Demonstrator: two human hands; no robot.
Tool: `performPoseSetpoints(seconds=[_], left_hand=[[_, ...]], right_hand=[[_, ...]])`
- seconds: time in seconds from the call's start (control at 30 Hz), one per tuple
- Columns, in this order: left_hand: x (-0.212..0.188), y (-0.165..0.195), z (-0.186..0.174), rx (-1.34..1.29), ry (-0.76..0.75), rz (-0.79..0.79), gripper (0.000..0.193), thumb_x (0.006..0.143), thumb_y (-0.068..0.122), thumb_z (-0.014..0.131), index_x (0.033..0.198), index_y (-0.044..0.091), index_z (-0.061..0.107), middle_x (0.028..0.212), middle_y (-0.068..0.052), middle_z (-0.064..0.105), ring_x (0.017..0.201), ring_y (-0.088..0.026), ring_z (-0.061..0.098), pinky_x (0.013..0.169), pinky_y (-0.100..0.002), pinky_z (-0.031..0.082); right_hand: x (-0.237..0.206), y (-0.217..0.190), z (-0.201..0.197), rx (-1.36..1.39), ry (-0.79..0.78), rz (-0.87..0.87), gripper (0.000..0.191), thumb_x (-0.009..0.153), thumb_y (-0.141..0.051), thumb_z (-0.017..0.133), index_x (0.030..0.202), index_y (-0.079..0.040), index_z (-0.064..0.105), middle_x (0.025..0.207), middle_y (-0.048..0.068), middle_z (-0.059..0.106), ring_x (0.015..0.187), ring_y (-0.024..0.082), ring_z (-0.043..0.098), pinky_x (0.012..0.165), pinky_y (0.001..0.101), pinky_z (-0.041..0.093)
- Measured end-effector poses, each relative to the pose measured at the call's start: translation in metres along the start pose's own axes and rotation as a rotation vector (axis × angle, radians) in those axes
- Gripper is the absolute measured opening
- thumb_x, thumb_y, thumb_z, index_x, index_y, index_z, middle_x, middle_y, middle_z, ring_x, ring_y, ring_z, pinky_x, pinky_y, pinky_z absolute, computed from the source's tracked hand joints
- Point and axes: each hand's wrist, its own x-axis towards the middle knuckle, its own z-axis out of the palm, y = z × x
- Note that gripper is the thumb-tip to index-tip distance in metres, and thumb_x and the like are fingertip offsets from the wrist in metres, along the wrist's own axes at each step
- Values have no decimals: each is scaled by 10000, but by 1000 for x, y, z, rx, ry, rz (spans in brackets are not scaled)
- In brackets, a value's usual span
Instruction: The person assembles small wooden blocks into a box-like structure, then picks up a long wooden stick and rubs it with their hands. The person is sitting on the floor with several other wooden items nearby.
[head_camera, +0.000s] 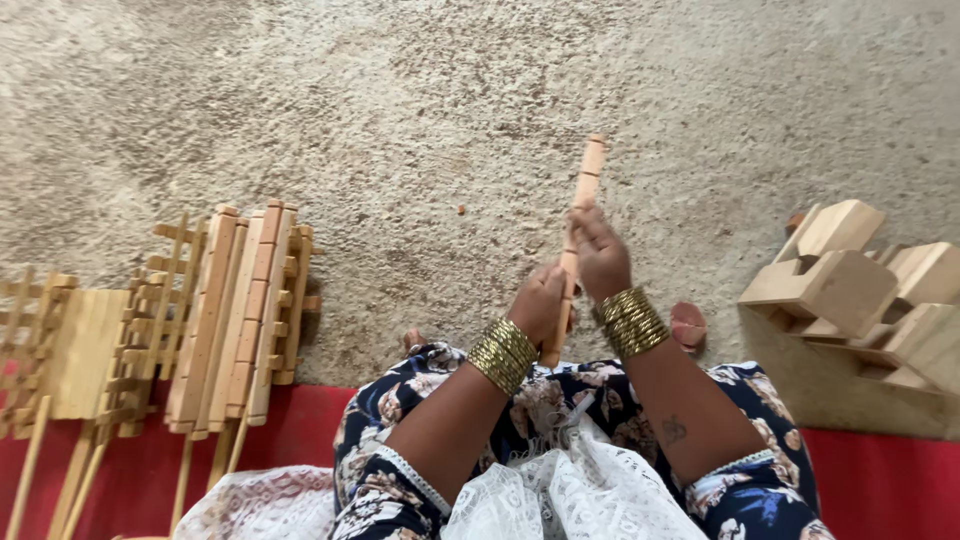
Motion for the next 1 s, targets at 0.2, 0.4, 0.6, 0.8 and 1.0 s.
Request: performPoseSetpoints(seconds=[0.2, 0.4, 0.6, 0.8, 1.0], left_hand=[[1, -8, 12, -99, -212, 13, 405, 1031, 225, 349, 1412, 120, 436, 886, -80, 621, 578, -141, 610, 507, -272, 588], [30, 0, -12, -131, 167, -68, 337, 1054, 286, 387, 1109, 23, 591, 841, -94, 650, 592, -160, 623, 504, -288, 592], [26, 7, -23, -133, 154, -116, 377, 1062, 322, 393, 1100, 17, 612, 807, -91, 619, 555, -133, 565, 450, -252, 538], [4, -4, 17, -22, -130, -52, 435, 1051, 279, 381, 1419, 63, 460, 839, -76, 623, 536, -131, 557, 473, -256, 556], [6, -4, 9, 6, -143, 38, 402, 1030, 247, 385, 1348, 38, 515, 840, -77, 674, 511, -159, 580, 460, -272, 567]], right_hand=[[21, 7, -25, 78, 97, -246, 283, 1039, -58, 496, 1259, -32, 671, 1520, 199, 453, 1067, 187, 636, 806, 248, 587], [-26, -4, 17, -136, -104, -117, 278, 1025, -125, 524, 1235, -32, 680, 1360, 148, 606, 849, 133, 680, 634, 222, 612], [-40, -36, 23, -372, -27, -102, 349, 1060, -155, 490, 1391, -96, 586, 1288, 173, 692, 913, 309, 672, 693, 345, 589], [9, -14, -17, -198, 95, -333, 340, 1119, -104, 500, 1437, 13, 523, 1377, 314, 517, 1082, 360, 645, 841, 410, 584], [3, -9, -14, -328, 208, -111, 335, 1112, -237, 435, 1394, -87, 533, 1174, 212, 650, 970, 245, 688, 787, 319, 625]])
